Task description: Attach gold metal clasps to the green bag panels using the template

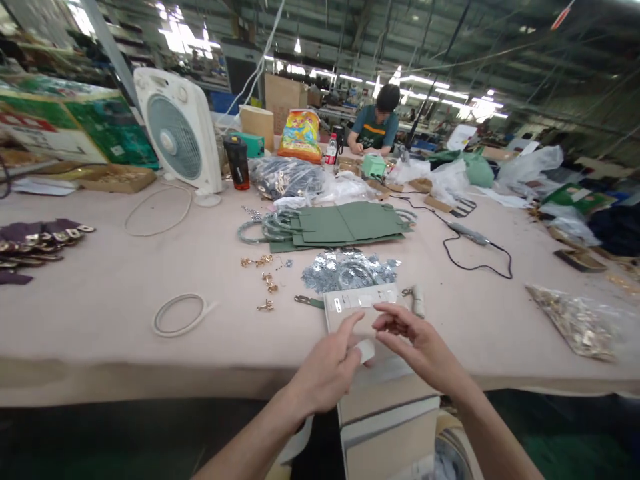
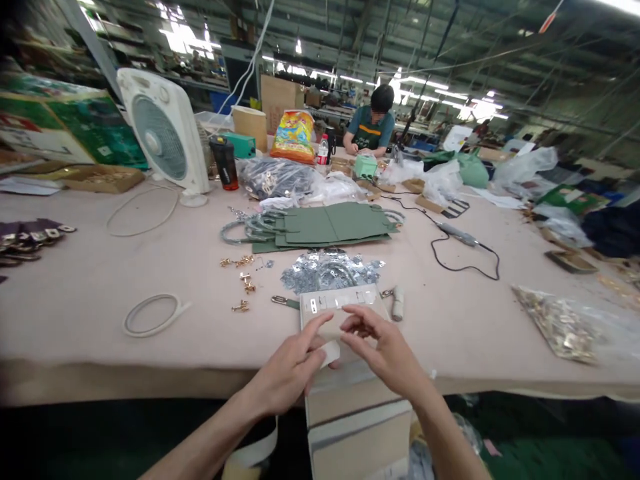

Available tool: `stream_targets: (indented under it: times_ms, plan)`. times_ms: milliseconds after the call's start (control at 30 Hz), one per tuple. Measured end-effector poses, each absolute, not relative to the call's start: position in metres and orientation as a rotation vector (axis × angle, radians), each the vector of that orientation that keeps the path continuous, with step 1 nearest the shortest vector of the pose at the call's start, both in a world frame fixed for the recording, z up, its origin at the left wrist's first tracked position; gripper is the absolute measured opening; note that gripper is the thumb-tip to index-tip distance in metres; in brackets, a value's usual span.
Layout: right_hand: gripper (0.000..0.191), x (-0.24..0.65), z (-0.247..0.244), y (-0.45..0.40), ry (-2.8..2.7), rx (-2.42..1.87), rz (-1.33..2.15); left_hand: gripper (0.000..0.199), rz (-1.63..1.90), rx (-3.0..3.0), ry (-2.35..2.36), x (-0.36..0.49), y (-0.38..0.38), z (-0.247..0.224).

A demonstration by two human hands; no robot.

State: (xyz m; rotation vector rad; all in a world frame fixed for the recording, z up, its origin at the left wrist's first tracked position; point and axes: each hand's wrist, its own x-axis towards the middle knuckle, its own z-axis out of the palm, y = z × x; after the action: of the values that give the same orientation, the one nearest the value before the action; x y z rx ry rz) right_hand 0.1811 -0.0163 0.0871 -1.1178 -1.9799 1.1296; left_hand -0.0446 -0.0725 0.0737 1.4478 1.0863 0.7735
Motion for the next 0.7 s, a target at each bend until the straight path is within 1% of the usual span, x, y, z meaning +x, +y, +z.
stream_targets:
  times_ms: [67, 133, 200, 233, 333, 500, 700]
  plan:
    - [0.039, 0.178, 0.092, -0.032, -2.071, -1.106, 1.134, 0.064, 0.748, 1.568, 1.135, -0.043, -0.074, 0.077]
    - [0.026, 0.173, 0.095, -0.040, -2.142, -1.099, 1.109, 0.063, 0.729, 1.645, 1.169, -0.040, -0.076, 0.078]
    - [0.014, 0.169, 0.097, -0.042, -2.200, -1.089, 1.074, 0.066, 0.697, 1.678, 1.173, -0.039, -0.077, 0.079]
    - [0.012, 0.168, 0.099, -0.043, -2.223, -1.084, 1.057, 0.068, 0.678, 1.689, 1.168, -0.039, -0.078, 0.080]
    - [0.014, 0.166, 0.101, -0.044, -2.264, -1.082, 1.012, 0.065, 0.633, 1.681, 1.153, -0.041, -0.080, 0.084]
    - [0.014, 0.167, 0.099, -0.050, -2.315, -1.126, 0.910, 0.037, 0.643, 1.620, 1.150, -0.044, -0.079, 0.084]
    - [0.012, 0.166, 0.095, -0.052, -2.312, -1.137, 0.892, 0.031, 0.818, 1.715, 1.108, -0.048, -0.076, 0.084]
